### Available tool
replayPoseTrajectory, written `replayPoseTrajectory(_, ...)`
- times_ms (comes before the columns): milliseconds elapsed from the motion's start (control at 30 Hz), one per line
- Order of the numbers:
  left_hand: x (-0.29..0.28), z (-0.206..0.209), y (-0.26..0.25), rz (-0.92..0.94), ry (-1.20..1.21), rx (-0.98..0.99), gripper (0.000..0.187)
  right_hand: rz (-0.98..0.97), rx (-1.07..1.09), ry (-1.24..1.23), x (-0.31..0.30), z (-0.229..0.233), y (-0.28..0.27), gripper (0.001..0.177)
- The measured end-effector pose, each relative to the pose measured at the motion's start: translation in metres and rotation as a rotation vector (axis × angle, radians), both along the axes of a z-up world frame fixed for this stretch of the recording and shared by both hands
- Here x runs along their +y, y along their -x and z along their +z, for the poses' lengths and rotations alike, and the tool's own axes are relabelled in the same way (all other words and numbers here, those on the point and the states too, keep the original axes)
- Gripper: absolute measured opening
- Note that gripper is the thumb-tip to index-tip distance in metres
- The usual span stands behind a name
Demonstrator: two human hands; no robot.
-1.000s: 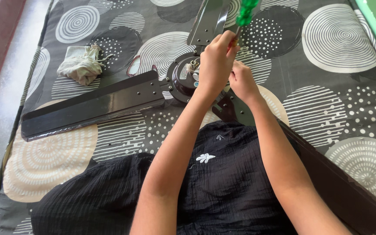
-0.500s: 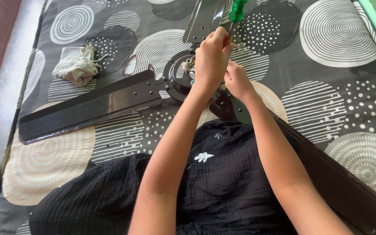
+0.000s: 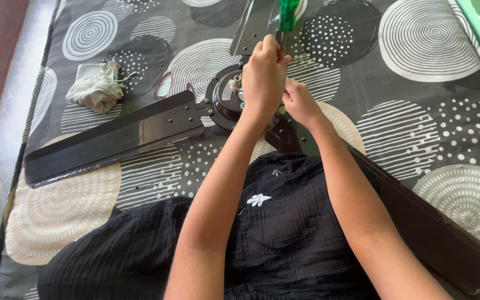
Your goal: The person sits on a patterned mat and uses a screwdriver to tighten screws on the central hub of a ceiling fan. They adjust the fan blades and the motor housing while working on the fan components.
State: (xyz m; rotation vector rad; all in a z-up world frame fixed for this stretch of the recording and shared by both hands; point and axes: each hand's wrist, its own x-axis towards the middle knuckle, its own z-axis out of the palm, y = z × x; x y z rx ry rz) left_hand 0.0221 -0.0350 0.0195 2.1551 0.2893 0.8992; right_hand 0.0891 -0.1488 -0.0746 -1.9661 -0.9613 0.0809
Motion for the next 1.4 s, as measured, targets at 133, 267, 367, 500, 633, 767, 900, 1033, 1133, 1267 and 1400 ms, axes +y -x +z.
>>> replayPoseTrajectory(133, 0.0, -0.001, 0.0, 0.024, -0.038, 0.03, 0.021, -0.04, 0.036, -0.012, 0.0, 0.002, 0.0, 0.023)
replayPoseTrajectory(267, 0.0, -0.005, -0.005, -0.023, -0.066, 0.032, 0.011, -0.048, -0.032, -0.084, 0.002, 0.002, 0.002, 0.026)
replayPoseTrajectory(367, 0.002, -0.009, -0.007, -0.109, -0.051, -0.024, 0.02, -0.003, -0.118, -0.126, 0.0, 0.001, 0.0, 0.025)
replayPoseTrajectory(500, 0.003, -0.013, -0.009, -0.187, 0.003, -0.069, 0.019, -0.078, -0.059, -0.027, -0.004, 0.0, 0.0, 0.013)
replayPoseTrajectory(633, 0.001, -0.009, -0.009, -0.14, 0.035, 0.006, 0.016, -0.121, -0.266, -0.029, -0.002, 0.003, 0.005, 0.011)
replayPoseTrajectory(767, 0.003, -0.007, -0.006, -0.155, 0.089, 0.006, 0.023, -0.113, -0.424, -0.049, 0.001, 0.009, 0.009, 0.014)
replayPoseTrajectory(900, 0.012, -0.008, -0.007, -0.258, 0.125, 0.029, 0.031, -0.05, -0.211, -0.144, 0.005, 0.012, 0.011, 0.014)
replayPoseTrajectory(1033, 0.032, -0.027, -0.002, -0.34, 0.138, -0.129, 0.055, -0.213, -0.198, -0.089, 0.008, 0.01, 0.012, 0.01)
replayPoseTrajectory(1133, 0.079, -0.075, 0.045, -0.146, 0.426, 0.002, 0.057, -0.261, -0.126, -0.167, 0.01, 0.007, 0.01, 0.01)
replayPoseTrajectory(1267, 0.143, -0.178, 0.134, 0.291, 1.063, -0.41, 0.058, -0.255, -0.094, -0.325, 0.012, 0.005, 0.009, 0.008)
replayPoseTrajectory(1400, 0.171, -0.27, 0.164, 0.293, 1.969, -0.306, 0.076, -0.253, -0.049, -0.358, 0.013, 0.01, 0.023, 0.01)
